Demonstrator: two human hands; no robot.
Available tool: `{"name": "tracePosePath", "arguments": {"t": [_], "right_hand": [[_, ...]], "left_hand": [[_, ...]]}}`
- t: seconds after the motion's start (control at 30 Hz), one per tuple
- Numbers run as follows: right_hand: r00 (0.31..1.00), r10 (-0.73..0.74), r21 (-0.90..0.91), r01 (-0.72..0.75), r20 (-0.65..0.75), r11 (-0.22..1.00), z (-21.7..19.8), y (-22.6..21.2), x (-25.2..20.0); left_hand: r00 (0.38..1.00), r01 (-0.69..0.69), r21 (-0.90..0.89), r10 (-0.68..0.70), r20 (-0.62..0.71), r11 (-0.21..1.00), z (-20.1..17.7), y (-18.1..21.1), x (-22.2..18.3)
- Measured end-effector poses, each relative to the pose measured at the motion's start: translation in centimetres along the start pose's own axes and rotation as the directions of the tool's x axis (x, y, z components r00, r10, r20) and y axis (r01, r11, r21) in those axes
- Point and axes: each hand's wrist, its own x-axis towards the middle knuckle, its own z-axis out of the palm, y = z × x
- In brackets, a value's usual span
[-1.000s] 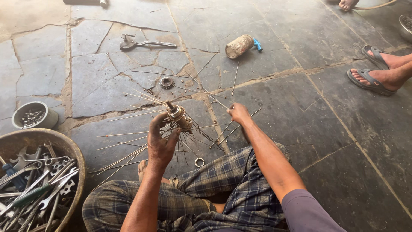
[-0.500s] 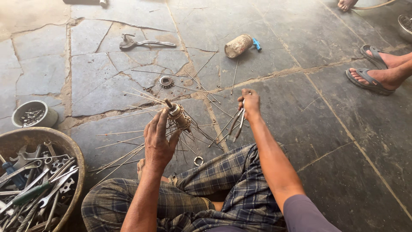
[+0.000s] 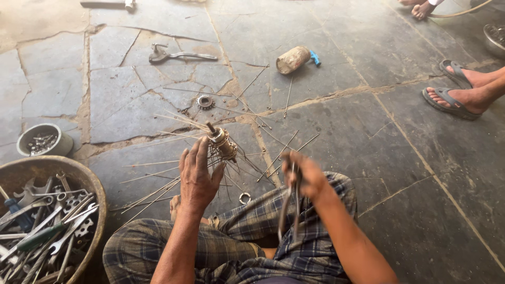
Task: The person assembles a bicycle wheel hub and spokes by hand while sitting on the floor. The person inserts spokes into the hub and arranges them into a wheel pattern using pliers.
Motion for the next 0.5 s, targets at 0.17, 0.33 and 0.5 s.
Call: {"name": "tracePosePath", "arguments": {"t": [0.17, 0.33, 0.5], "right_hand": [[0.974, 0.150, 0.185, -0.181, 0.170, 0.966, 2.4, 6.6, -8.0], [0.871, 0.427, -0.056, -0.427, 0.245, 0.903, 3.0, 11.1, -13.8], [0.903, 0.361, -0.083, -0.352, 0.231, 0.932, 2.9, 12.4, -13.2]], "left_hand": [[0.999, 0.049, -0.078, -0.047, 0.023, 0.996, -0.7, 0.1, -0.4], [1.000, -0.017, -0.135, 0.016, -0.002, 0.991, -0.3, -1.3, -1.7], [1.000, 0.001, -0.099, -0.002, -0.017, 0.995, -0.8, -1.0, -1.9]]}}
